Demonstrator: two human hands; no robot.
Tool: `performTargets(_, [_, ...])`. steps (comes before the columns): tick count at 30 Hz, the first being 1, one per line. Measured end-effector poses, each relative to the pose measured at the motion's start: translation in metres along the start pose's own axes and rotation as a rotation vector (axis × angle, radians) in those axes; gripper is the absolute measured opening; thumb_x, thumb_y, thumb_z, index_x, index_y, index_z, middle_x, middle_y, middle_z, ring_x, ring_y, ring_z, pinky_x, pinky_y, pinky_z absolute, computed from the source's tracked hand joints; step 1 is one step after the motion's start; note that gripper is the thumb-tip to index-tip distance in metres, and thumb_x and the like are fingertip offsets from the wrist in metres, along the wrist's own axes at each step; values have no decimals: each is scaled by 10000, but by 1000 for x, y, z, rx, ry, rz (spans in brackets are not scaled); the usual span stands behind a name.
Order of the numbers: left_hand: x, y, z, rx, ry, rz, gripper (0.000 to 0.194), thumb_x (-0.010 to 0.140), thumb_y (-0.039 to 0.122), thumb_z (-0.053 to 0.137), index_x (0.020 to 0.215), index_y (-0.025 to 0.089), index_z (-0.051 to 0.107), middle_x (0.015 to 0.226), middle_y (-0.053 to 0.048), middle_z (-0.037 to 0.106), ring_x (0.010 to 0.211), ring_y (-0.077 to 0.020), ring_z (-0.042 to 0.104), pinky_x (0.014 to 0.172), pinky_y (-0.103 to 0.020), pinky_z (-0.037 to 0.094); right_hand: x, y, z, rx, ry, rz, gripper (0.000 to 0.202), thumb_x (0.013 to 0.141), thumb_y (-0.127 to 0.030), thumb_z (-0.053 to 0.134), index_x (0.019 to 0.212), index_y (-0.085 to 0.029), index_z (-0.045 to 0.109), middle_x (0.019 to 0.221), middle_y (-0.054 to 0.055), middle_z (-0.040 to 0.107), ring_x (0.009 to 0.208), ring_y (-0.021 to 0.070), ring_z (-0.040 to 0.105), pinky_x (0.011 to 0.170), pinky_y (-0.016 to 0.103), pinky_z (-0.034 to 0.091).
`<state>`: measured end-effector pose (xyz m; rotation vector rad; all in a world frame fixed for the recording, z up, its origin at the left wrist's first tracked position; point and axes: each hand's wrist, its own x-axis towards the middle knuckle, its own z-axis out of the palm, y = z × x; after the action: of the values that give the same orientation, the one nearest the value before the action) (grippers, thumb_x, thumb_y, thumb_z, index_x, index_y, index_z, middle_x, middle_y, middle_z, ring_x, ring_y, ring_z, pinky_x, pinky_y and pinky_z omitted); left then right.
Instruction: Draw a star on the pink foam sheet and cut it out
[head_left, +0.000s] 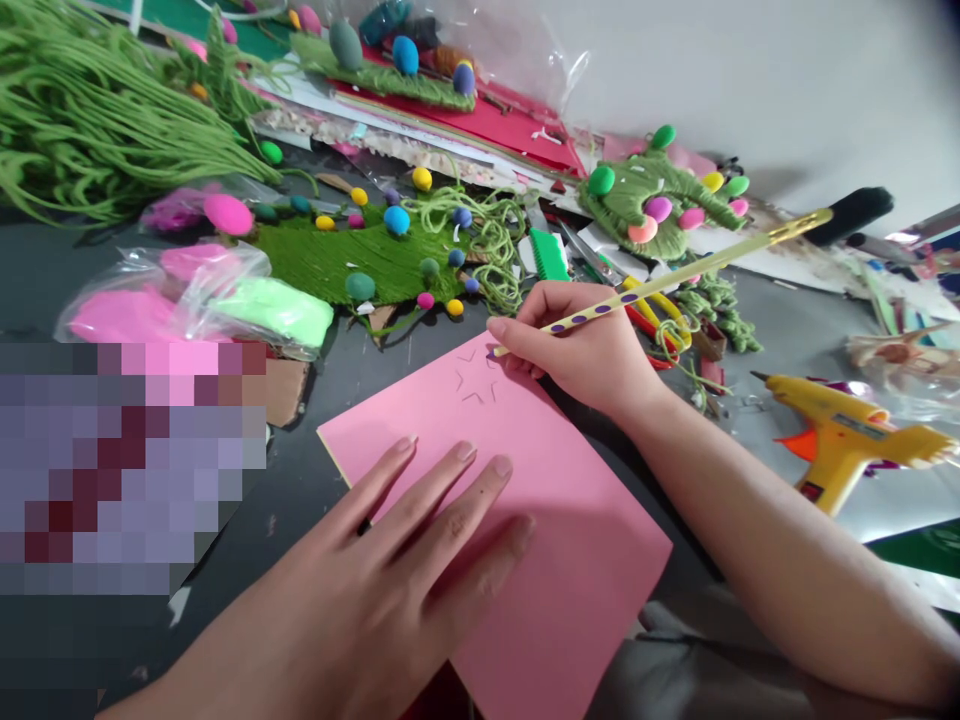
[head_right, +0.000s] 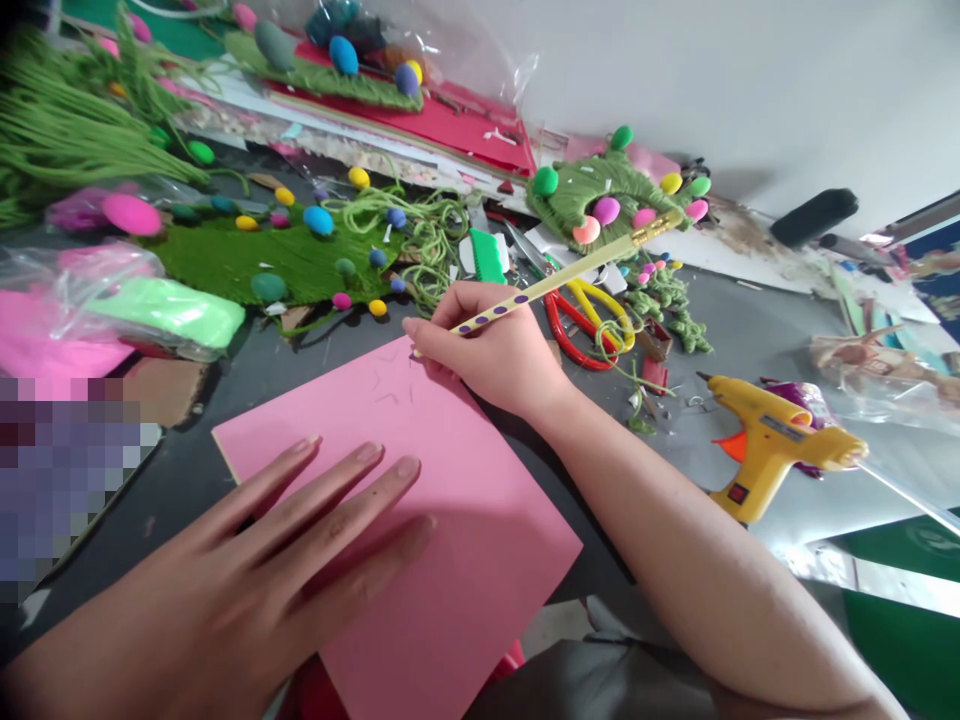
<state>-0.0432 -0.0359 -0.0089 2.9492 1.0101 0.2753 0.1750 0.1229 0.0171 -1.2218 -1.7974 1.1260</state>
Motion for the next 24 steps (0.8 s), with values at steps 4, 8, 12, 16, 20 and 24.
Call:
performTargets(4, [1, 1, -1, 4, -9, -16, 739, 938, 582, 627, 1608, 316, 466, 1703, -86, 403, 1557, -383, 299, 1265, -570, 105, 0, -1, -1, -40, -7, -3, 344, 836, -417, 871, 676, -203, 655, 624, 22, 736, 512, 150, 667, 471, 270, 501])
performTargets(8, [1, 3, -1, 11, -15, -26, 790, 900, 601, 668, 1608, 317, 463, 1711, -94, 387, 1570, -384, 278, 1272, -571, 115, 0, 1, -1, -17, -5, -8, 345, 829, -409, 878, 682, -207, 640, 622, 20, 735, 511, 154, 666, 472, 277, 503])
performTargets(12, [1, 4, 0, 22, -11, -19, 808, 897, 592, 668, 1620, 309, 443, 1712, -101, 384, 1573, -384, 273, 1271, -569, 120, 1, 1, -1, -49, -34, -2, 354, 823, -413, 886, 669, -206, 644, 602, 14, 729, 507, 149, 666, 460, 264, 489])
performTargets(16, [-1, 2, 2, 10, 1, -14, 813, 913, 595, 637, 1633, 290, 415, 1719, -113, 366, 1577, -391, 267, 1265, -576, 131, 1, 1, -2, -9, -19, -7, 362, 820, -440, 884, 687, -213, 636, 610, 4, 735, 518, 156, 686, 465, 263, 514])
performTargets(20, [-2, 0, 4, 10, 25, 5, 769, 945, 563, 609, 1633, 282, 409, 1722, -115, 358, 1571, -391, 277, 1268, -572, 114, 1, 1, -2, -66, -60, -15, 348, 829, -409, 878, 671, -207, 644, 604, 12, 737, 536, 160, 693, 464, 254, 485])
performTargets(24, [-1, -1, 5, -3, 22, -3, 818, 899, 558, 675, 1623, 272, 425, 1717, -127, 362, 1571, -401, 268, 1273, -576, 101, 1, 1, -2, 0, -25, -2, 346, 829, -402, 879, 684, -211, 629, 609, 6, 733, 520, 160, 683, 466, 265, 496])
